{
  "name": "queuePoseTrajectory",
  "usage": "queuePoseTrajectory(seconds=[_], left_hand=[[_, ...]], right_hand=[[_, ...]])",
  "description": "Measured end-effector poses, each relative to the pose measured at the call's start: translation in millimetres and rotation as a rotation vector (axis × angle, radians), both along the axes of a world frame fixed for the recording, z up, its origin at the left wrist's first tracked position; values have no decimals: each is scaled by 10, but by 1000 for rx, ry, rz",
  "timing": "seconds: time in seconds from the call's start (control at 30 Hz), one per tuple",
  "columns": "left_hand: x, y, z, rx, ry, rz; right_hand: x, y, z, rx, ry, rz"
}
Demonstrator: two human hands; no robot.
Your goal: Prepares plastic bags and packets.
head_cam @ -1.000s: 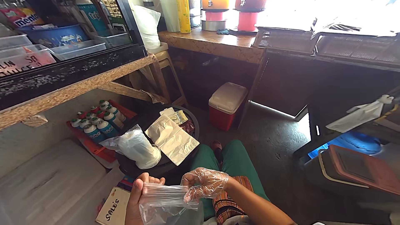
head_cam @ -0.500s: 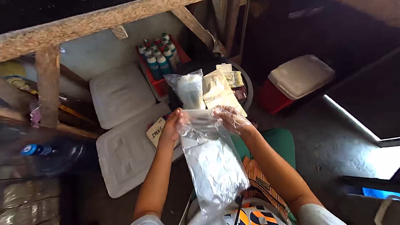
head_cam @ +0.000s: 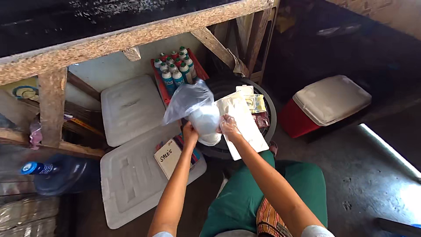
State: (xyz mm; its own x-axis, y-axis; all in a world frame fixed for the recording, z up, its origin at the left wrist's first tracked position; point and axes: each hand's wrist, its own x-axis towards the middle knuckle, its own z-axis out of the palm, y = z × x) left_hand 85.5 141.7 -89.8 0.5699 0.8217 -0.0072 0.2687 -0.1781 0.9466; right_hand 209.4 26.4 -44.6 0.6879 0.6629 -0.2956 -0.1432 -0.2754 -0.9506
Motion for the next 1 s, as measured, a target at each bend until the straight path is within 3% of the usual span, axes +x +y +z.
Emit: queuePoseTrajectory(seconds=[0.13,0.27,0.33,0.4,0.5,0.57,0.63,0.7,0.8,0.87,0.93,1.0], left_hand=[[37,-176,-90,203,499,-18],[109,-268,-37,204,664,-20],[68,-219,-38,220,576,-23],[-35,-120,-92,115,329,14],[-210,-145,-53,-565,-72,114],[-274,-266,-14,-791,-196,157],[-251,-387,-38,-658,-204,149],[-187,-434,-100,-360,-108,140],[-127,-379,-84,65,321,111],[-117,-371,-29,207,578,80],[-145,-309,-106,323,577,51],[-241,-165,-303,421,406,16]], right_hand=[[1,47,-411,-299,-177,111],[-78,124,-462,-450,-326,117],[-67,105,-459,-394,-269,88],[-65,21,-431,-217,-70,17],[-100,-215,-257,37,366,-38],[-132,-307,-222,83,466,-36],[-182,-276,-237,45,376,-25],[-171,-206,-339,-114,99,61],[-104,-154,-371,-430,-306,231],[-98,-132,-361,-531,-397,263],[-82,-115,-324,-560,-441,271],[-30,-141,-343,-531,-452,262]])
